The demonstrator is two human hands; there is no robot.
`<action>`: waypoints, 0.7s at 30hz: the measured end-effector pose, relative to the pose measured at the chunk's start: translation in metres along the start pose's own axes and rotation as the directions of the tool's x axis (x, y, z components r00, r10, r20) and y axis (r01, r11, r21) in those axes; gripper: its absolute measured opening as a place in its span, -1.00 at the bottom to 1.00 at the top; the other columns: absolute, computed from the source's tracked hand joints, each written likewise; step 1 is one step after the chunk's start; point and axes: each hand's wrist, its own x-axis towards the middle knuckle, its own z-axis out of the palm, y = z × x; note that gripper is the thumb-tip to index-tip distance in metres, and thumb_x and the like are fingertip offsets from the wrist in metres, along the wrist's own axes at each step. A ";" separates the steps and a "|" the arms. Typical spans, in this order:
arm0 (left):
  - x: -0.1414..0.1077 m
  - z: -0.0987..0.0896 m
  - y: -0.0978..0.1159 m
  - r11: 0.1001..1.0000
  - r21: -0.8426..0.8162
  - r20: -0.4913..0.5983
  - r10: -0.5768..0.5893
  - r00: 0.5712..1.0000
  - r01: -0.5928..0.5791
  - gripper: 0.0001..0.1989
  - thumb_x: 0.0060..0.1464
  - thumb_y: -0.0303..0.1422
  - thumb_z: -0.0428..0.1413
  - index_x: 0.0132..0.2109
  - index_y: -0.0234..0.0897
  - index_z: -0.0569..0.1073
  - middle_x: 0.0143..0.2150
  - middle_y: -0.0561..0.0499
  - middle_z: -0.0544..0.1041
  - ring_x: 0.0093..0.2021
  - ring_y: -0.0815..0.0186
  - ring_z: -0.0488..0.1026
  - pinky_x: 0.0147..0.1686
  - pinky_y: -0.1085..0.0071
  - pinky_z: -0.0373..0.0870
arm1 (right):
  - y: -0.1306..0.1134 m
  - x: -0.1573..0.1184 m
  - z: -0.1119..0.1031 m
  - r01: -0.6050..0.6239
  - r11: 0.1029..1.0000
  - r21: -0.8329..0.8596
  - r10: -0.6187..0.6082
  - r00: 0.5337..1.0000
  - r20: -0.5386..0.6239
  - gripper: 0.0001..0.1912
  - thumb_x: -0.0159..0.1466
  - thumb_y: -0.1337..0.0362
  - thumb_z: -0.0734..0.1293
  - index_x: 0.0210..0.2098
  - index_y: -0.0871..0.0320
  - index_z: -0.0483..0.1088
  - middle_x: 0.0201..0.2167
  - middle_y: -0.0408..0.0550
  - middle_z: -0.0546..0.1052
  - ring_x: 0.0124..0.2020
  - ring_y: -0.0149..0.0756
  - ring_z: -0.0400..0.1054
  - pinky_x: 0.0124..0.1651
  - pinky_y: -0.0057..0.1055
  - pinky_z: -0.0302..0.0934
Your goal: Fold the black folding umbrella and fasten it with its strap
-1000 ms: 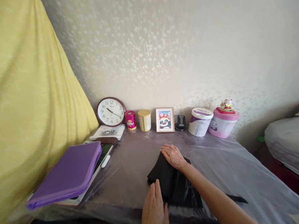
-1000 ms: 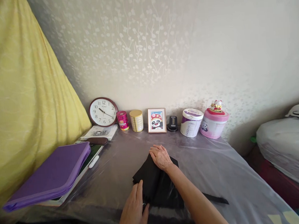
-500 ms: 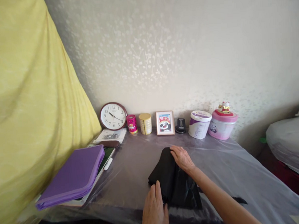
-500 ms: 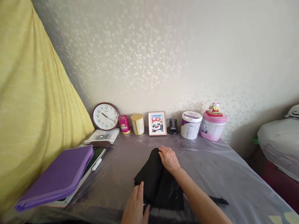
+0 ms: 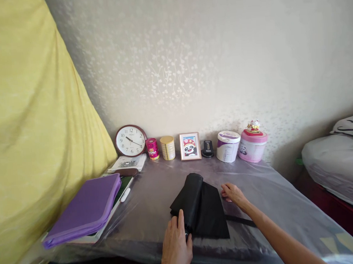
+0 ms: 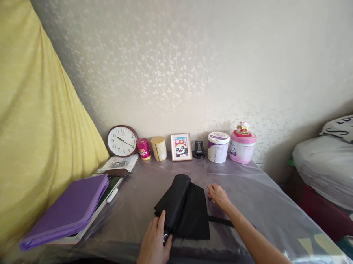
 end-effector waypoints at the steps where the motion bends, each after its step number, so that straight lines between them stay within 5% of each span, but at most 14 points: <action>1: -0.001 0.001 0.000 1.000 -0.008 -0.018 0.006 1.000 -0.006 -0.38 0.03 -0.47 -0.13 0.27 -0.39 -0.01 0.06 -0.18 0.32 0.05 0.18 0.25 0.03 0.30 0.17 | 0.001 -0.004 0.000 -0.037 0.996 0.078 0.034 0.999 0.032 -0.74 0.26 0.22 0.10 -0.40 0.18 0.35 -0.34 0.03 0.53 -0.38 -0.37 0.45 -0.46 -0.54 0.27; 7: -0.002 0.003 -0.002 1.000 0.007 -0.030 0.021 0.999 -0.020 -0.40 0.05 -0.48 -0.12 0.26 -0.42 0.00 0.05 -0.19 0.31 0.05 0.20 0.26 0.02 0.33 0.16 | 0.000 -0.021 0.000 -0.114 0.961 0.251 0.089 0.990 0.109 -0.77 0.25 0.20 0.14 -0.35 0.20 0.33 -0.38 0.01 0.50 -0.45 -0.38 0.43 -0.49 -0.49 0.33; 21: -0.003 0.008 -0.003 0.999 0.007 -0.090 0.044 0.995 -0.044 -0.43 0.08 -0.46 -0.14 0.25 -0.43 0.01 0.01 -0.18 0.33 0.01 0.20 0.27 0.00 0.32 0.18 | 0.001 -0.017 0.013 0.010 0.996 0.083 -0.015 0.998 0.067 -0.78 0.22 0.25 0.15 -0.47 0.20 0.32 -0.49 -0.04 0.47 -0.50 -0.40 0.39 -0.58 -0.60 0.18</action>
